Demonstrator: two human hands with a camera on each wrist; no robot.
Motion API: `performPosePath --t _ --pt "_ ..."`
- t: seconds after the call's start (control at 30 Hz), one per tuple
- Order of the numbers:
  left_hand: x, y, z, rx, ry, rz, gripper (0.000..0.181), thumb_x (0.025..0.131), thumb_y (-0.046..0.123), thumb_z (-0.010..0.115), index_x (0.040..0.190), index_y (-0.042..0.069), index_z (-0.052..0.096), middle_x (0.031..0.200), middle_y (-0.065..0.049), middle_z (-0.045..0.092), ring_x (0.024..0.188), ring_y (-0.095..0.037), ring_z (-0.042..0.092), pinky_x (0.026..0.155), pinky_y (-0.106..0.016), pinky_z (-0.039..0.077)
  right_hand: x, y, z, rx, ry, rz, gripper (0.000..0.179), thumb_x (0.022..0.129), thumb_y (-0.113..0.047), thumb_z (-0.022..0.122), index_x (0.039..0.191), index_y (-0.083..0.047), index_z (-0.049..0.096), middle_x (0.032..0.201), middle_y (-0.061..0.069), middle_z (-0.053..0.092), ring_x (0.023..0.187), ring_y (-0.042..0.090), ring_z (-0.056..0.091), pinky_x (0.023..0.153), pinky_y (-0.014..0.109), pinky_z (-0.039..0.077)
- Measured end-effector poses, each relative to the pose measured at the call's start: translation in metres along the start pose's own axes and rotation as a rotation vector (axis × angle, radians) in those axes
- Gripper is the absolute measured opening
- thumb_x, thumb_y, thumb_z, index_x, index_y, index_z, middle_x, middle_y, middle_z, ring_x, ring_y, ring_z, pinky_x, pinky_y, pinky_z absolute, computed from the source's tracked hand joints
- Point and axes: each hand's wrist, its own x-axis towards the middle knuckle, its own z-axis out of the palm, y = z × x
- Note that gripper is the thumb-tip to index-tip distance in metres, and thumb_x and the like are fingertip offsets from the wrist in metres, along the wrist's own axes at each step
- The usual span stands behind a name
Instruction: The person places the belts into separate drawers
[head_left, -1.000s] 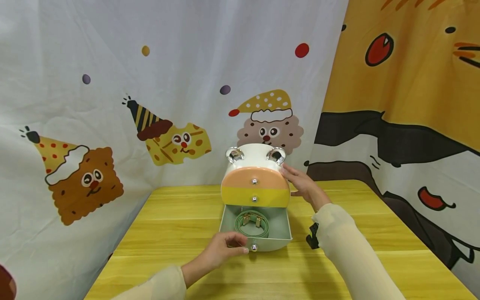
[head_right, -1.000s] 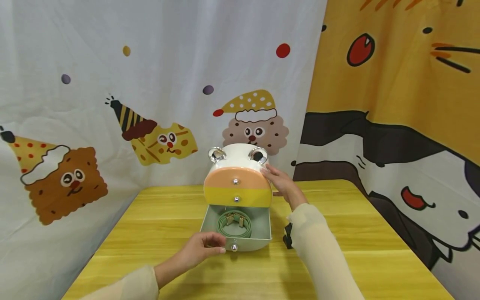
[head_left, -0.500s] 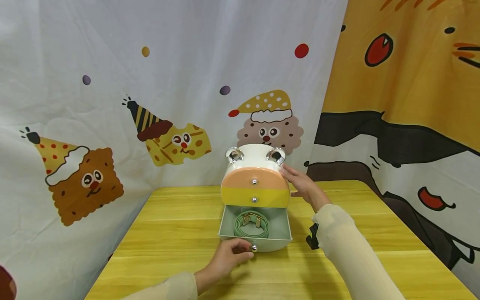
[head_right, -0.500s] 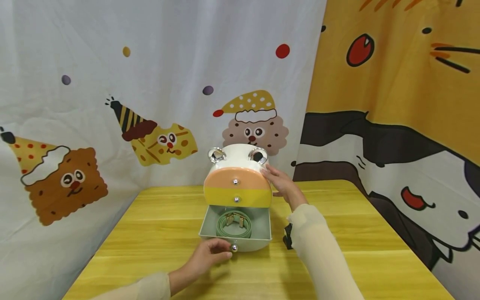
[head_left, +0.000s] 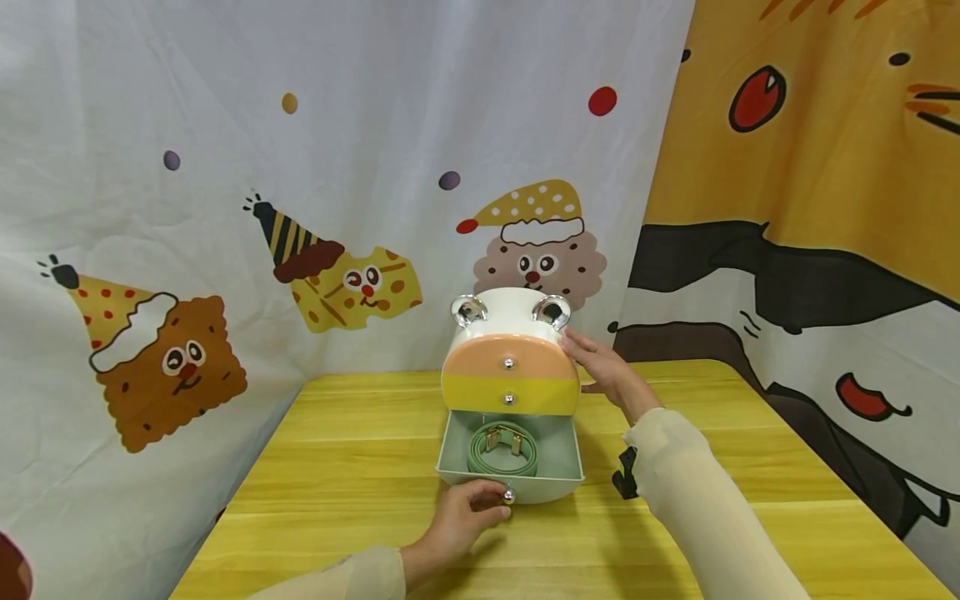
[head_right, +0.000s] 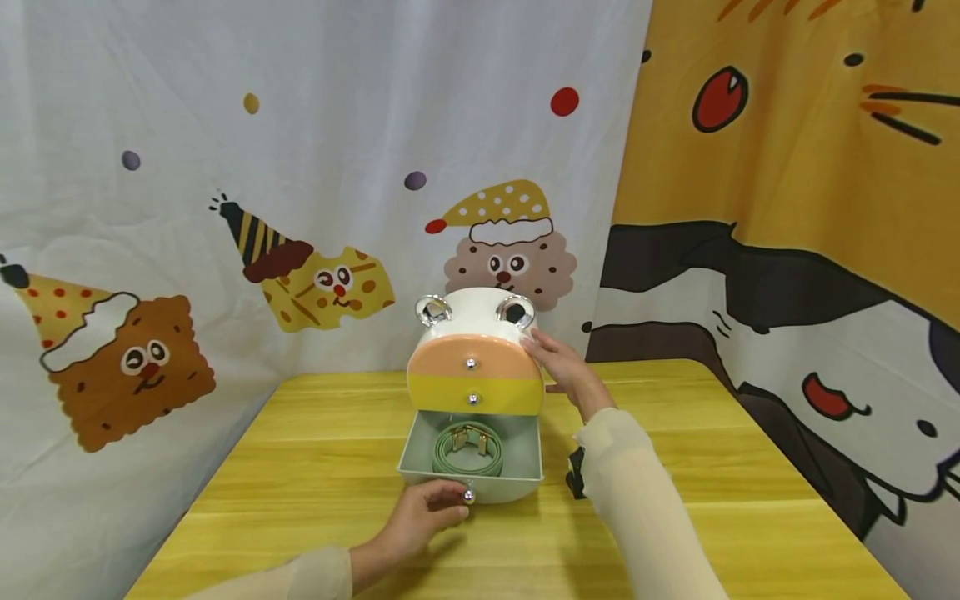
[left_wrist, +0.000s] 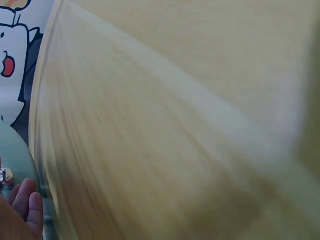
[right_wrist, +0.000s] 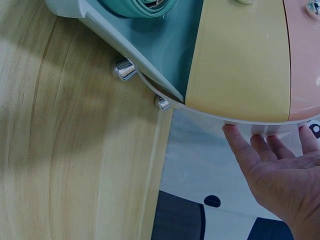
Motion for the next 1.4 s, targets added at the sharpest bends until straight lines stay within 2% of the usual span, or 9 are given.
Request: performPosePath --t 0.1,0.37,0.63,0.83,1.4 --pt "0.002 -0.003 0.001 -0.027 0.014 -0.002 0.022 0.086 -0.004 0.072 0.108 -0.006 0.069 0.102 -0.019 0.071 0.089 -0.023 0.068 0.071 -0.020 0.053 0.000 0.000 0.000 -0.001 0.002 0.001 0.074 0.100 -0.057 0.048 0.160 -0.029 0.015 0.165 0.013 0.008 0.148 0.038 0.013 0.107 0.062 0.034" --pt "0.004 -0.005 0.008 -0.047 0.097 0.000 0.018 0.084 -0.006 0.074 0.101 -0.007 0.071 0.094 -0.018 0.072 0.077 -0.011 0.066 0.064 -0.022 0.055 0.001 0.001 0.000 -0.003 0.003 0.000 0.074 0.100 -0.057 0.048 0.160 -0.029 0.015 0.165 0.013 0.008 0.148 0.039 0.013 0.107 0.063 0.032" --pt "0.008 -0.005 0.014 0.006 0.198 0.027 0.012 0.082 -0.001 0.077 0.093 -0.003 0.073 0.088 -0.011 0.073 0.078 -0.009 0.066 0.067 -0.019 0.053 0.000 0.001 0.000 0.006 0.002 -0.007 0.074 0.100 -0.056 0.048 0.160 -0.028 0.015 0.165 0.013 0.007 0.148 0.039 0.012 0.107 0.062 0.033" --pt "0.017 -0.005 0.015 0.055 0.213 -0.002 0.010 0.084 0.001 0.077 0.093 -0.001 0.074 0.086 -0.006 0.072 0.077 -0.009 0.065 0.066 -0.020 0.053 0.001 0.001 0.000 0.000 0.002 -0.008 0.074 0.100 -0.056 0.047 0.160 -0.027 0.015 0.165 0.014 0.009 0.148 0.039 0.013 0.106 0.063 0.033" --pt "0.042 -0.014 0.014 0.120 0.272 0.010 0.007 0.085 0.005 0.077 0.092 0.003 0.075 0.086 -0.001 0.071 0.078 -0.009 0.064 0.069 -0.022 0.053 0.001 0.001 -0.001 0.015 0.006 0.011 0.075 0.099 -0.057 0.049 0.160 -0.028 0.016 0.165 0.012 0.008 0.148 0.038 0.013 0.107 0.062 0.033"
